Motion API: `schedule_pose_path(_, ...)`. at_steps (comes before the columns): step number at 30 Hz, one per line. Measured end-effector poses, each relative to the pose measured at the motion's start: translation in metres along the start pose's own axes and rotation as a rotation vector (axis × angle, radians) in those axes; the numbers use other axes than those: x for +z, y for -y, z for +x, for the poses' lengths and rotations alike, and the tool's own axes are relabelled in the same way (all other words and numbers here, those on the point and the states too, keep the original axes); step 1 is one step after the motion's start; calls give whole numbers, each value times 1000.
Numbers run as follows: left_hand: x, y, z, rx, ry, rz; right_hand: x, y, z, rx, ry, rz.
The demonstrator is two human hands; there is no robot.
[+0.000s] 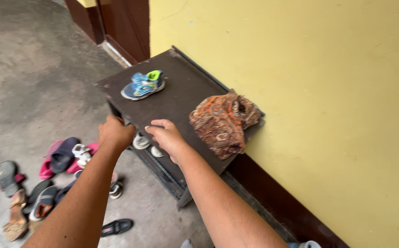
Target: The person sorts a pile of shoes and slippers on a two-tier shoe rack, picking up pairs one at a time, briefly inspecting them, and placing them on the floor. The person handles pink slip-ons, blue sneakers, black loafers, and patterned slippers, moving them from the rack to the floor.
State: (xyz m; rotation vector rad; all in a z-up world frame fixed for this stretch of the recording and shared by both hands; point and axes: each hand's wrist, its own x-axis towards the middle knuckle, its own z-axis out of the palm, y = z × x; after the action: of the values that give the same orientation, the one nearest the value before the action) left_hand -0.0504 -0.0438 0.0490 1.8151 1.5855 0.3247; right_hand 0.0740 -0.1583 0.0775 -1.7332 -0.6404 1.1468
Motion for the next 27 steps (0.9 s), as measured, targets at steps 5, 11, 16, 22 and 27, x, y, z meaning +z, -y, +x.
schedule_pose_path(5,33,-79,-8,-46,19,-48,-66,-5,18,-15,-65,-57)
schedule_pose_path(11,69,-126,-16,-34,124,-51,-113,-16,26,40,-106,-92)
schedule_pose_path(16,95,-139,2,-39,138,-56,-135,-22,50,24,-109,-67)
schedule_pose_path(22,112,-153,41,-70,176,-45,-152,-28,99,4,-104,2)
schedule_pose_path(27,117,-164,90,-98,225,-57,-153,-14,146,91,-124,-41)
